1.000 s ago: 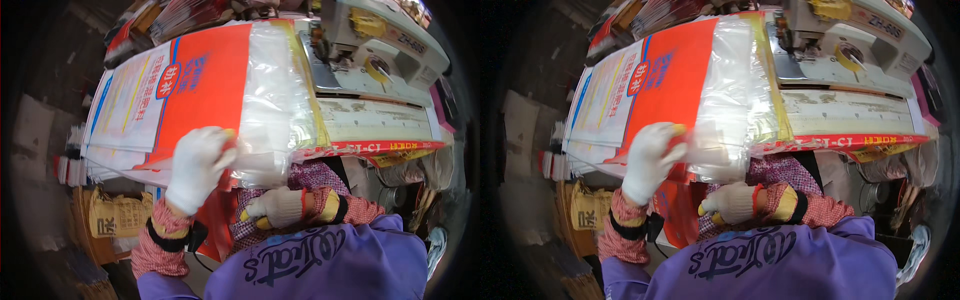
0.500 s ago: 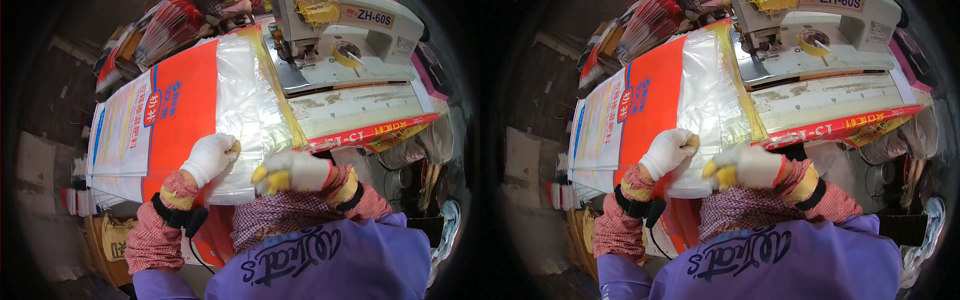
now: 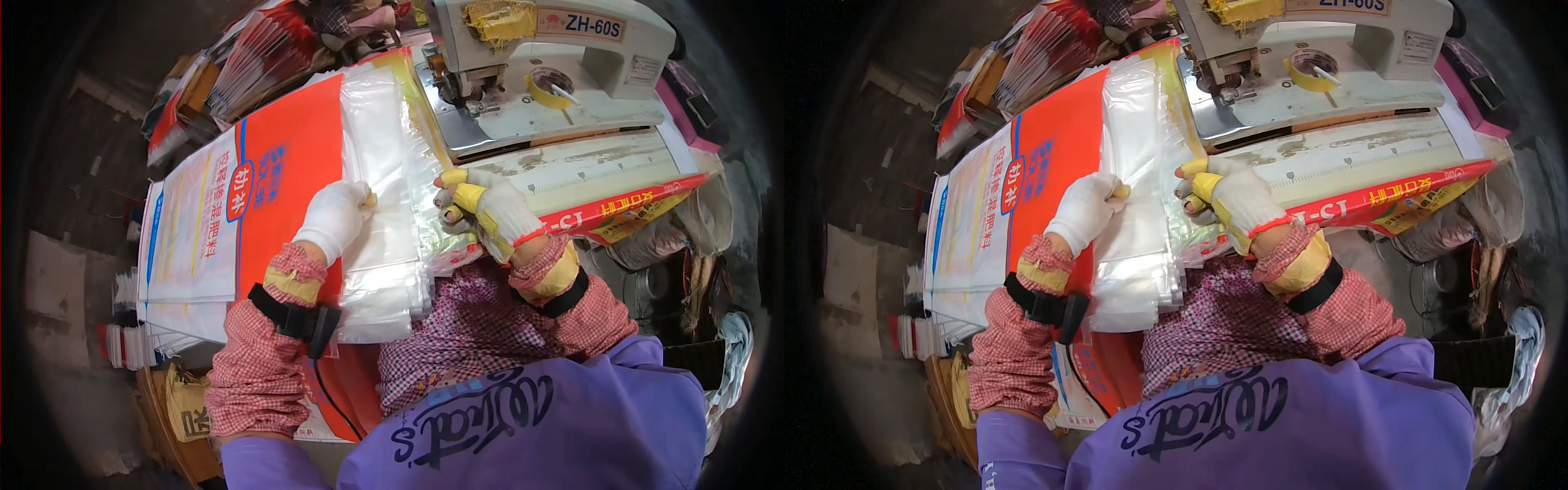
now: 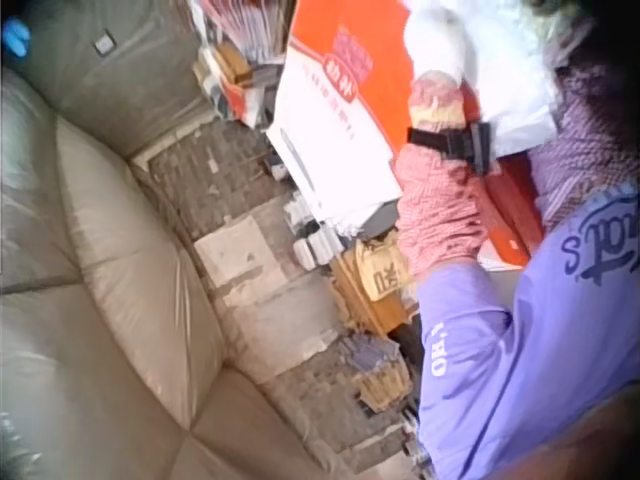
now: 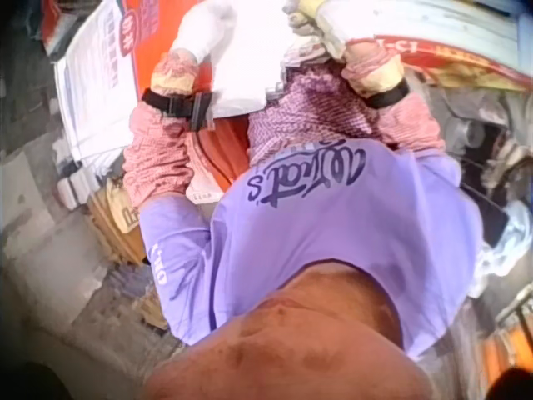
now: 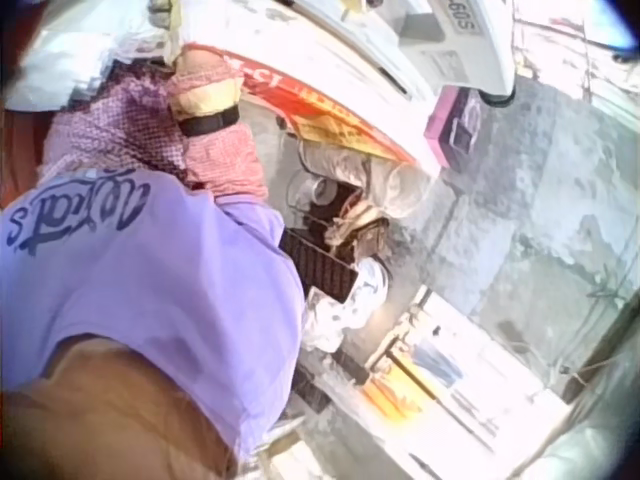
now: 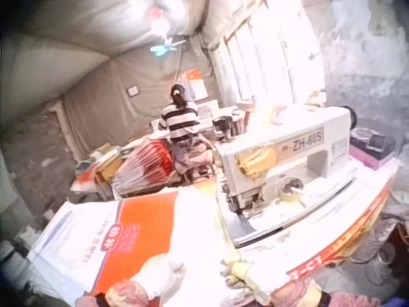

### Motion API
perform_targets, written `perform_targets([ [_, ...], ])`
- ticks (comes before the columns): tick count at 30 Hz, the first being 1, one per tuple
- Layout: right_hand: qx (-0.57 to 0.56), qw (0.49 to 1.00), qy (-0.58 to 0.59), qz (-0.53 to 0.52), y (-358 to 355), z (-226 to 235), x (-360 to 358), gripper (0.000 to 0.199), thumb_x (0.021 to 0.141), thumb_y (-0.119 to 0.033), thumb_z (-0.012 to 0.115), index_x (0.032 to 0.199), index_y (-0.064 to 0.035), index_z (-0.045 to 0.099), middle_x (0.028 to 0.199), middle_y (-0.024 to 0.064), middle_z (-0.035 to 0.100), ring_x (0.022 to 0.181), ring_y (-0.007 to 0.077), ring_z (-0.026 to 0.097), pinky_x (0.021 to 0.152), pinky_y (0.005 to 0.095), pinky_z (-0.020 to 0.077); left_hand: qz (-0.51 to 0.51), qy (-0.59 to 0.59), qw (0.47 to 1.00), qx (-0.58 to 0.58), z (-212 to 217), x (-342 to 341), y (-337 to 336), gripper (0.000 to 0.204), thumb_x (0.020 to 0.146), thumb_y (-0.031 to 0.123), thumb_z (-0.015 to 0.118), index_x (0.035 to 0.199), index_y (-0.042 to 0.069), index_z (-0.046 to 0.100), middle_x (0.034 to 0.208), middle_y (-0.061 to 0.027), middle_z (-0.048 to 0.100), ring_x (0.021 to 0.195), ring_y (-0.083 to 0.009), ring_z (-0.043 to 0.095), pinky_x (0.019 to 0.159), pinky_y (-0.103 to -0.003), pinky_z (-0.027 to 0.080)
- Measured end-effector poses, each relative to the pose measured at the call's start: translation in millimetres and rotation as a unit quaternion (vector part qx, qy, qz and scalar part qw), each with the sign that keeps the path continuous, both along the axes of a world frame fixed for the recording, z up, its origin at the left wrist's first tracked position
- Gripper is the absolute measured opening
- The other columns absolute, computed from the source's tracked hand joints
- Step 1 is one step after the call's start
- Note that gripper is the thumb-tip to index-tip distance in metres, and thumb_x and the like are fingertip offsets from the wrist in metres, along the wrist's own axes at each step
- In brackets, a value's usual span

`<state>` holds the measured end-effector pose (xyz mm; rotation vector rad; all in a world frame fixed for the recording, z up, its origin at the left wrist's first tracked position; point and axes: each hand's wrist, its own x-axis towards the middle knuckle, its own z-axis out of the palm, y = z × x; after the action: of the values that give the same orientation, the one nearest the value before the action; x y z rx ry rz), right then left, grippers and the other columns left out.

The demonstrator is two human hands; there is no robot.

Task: Manufacturing and sealing fertilizer bags using an industrial ultrasonic sewing machine.

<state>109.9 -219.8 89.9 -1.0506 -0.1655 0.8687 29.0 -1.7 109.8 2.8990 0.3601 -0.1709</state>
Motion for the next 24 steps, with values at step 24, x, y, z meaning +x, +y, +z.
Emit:
perform_targets([
  [24, -0.254, 0.834, -0.474, 0.122, 131, 46, 29, 0.029, 0.08, -0.033, 0.061, 0.089, -0.0064, 0.066, 0.079, 0.0144, 0.065, 0.068, 0.024, 0.063, 0.06, 0.0347, 0.0483, 0.141, -0.341, 0.821, -0.436, 47, -35, 55, 0.012, 0.081, 0.013, 0.064, 0.076, 0.005, 0.056, 0.073, -0.0002, 0.059, 0.067, -0.0078, 0.053, 0.063, -0.023, 0.044],
])
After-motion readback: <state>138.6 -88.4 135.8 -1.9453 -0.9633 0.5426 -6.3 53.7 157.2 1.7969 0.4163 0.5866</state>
